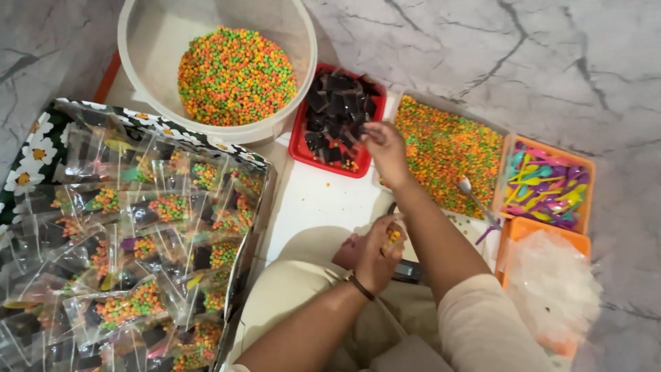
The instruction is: The person packages small colorful candies by scooping them into clear plastic bags, weighing the bags on a digital scale, and sealing the bags by hand using a small piece of tape or adhesive.
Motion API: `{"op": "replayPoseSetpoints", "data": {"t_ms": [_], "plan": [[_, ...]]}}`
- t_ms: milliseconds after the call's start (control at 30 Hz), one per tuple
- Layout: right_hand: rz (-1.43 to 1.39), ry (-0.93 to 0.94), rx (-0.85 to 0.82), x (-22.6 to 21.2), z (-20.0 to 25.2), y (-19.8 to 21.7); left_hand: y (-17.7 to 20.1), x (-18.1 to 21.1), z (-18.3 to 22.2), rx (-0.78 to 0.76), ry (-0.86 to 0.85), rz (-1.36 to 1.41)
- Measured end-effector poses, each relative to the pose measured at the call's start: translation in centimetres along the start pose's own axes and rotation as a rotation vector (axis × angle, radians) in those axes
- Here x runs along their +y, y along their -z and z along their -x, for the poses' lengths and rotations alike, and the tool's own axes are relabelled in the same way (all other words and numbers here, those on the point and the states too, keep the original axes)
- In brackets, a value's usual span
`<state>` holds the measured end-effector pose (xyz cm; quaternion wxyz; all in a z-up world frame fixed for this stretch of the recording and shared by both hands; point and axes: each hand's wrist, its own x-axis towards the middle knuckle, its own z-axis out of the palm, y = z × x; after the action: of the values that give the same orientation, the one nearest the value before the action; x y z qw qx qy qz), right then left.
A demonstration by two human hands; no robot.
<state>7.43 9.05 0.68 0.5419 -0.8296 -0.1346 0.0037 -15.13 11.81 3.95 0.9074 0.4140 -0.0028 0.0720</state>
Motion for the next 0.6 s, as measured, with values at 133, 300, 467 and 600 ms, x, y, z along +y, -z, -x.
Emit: {"op": "replayPoseSetpoints", "data": {"t_ms": [133, 300, 467, 600], "plan": [[-0.617, -0.348, 0.259, -4.2, 2.5, 3.2, 0.7, -0.8, -0.9, -0.009, 0.469, -0.746], [-0.814, -0.352, 0.270, -10.3, 7.6, 8.9, 0.1, 0.6, -2.0, 0.012, 0.399, -0.627], [-0.741, -0.334, 0.237, -11.0, 14.3, 12.3, -0.7, 3.1, -1.1, -0.012, 0.103, -0.609], [-0.474, -0.267, 0.128, -11.7, 19.7, 13.9, -2.6, 5.1, 1.4, -0.124, -0.099, -0.644]]}}
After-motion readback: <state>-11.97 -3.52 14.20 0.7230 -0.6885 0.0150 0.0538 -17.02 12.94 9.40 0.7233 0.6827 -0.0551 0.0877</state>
